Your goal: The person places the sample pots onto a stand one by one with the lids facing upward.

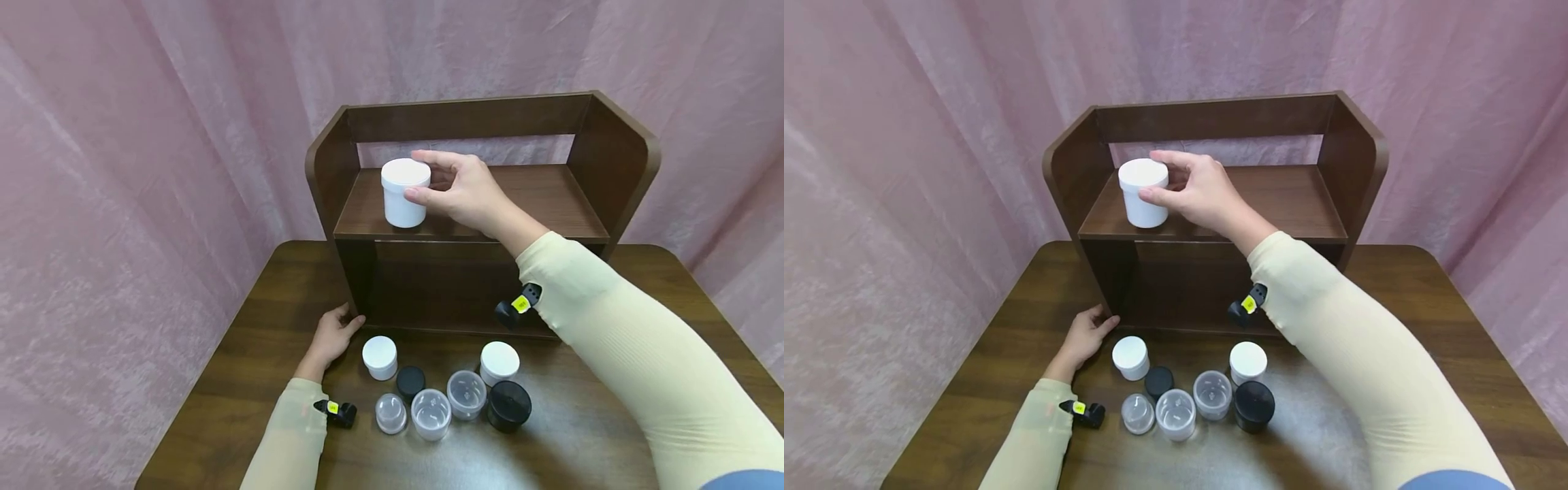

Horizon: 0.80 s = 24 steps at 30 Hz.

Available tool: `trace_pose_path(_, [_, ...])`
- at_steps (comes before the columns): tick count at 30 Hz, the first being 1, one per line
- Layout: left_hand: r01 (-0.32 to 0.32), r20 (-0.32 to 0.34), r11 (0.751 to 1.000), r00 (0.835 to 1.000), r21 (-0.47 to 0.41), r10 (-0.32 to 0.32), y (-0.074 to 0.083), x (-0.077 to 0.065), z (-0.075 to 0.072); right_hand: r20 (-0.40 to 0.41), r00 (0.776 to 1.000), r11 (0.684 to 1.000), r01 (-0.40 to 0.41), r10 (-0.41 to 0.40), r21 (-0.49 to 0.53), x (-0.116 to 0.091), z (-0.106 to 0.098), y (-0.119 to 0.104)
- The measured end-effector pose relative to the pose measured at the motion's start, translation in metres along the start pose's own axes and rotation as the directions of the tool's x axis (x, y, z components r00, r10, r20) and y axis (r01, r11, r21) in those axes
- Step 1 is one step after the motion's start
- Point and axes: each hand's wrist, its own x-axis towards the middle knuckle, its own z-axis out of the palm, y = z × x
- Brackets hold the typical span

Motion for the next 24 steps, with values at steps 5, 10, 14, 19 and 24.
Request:
trace_pose_path(5, [0.009,-0.066,0.997,0.998,-0.077,-0.014,0.0,-0.002,0.001,0.009,1.0,0.998,-0.028,0.028,0.049,0.006,0.005,0.005])
trace_pose_path(10, [0.001,-0.078,0.996,0.997,-0.09,-0.008,-0.001,-0.006,0.001,0.023,0.998,0.995,-0.054,0.052,0.087,0.011,0.009,0.008])
trace_pose_path(14, [-0.008,-0.097,0.994,0.995,-0.11,-0.002,-0.001,-0.008,0.0,0.037,0.998,0.994,-0.057,0.053,0.093,0.016,0.014,0.01])
trace_pose_path(19, [-0.052,-0.131,0.992,0.991,-0.114,0.037,-0.005,-0.009,0.001,0.046,0.998,0.994,-0.053,0.049,0.091,0.026,0.022,0.012])
trace_pose_path(24, [-0.029,-0.116,0.989,0.993,-0.142,0.012,-0.006,-0.008,0.004,0.051,0.997,0.995,-0.063,0.059,0.08,0.033,0.027,0.017])
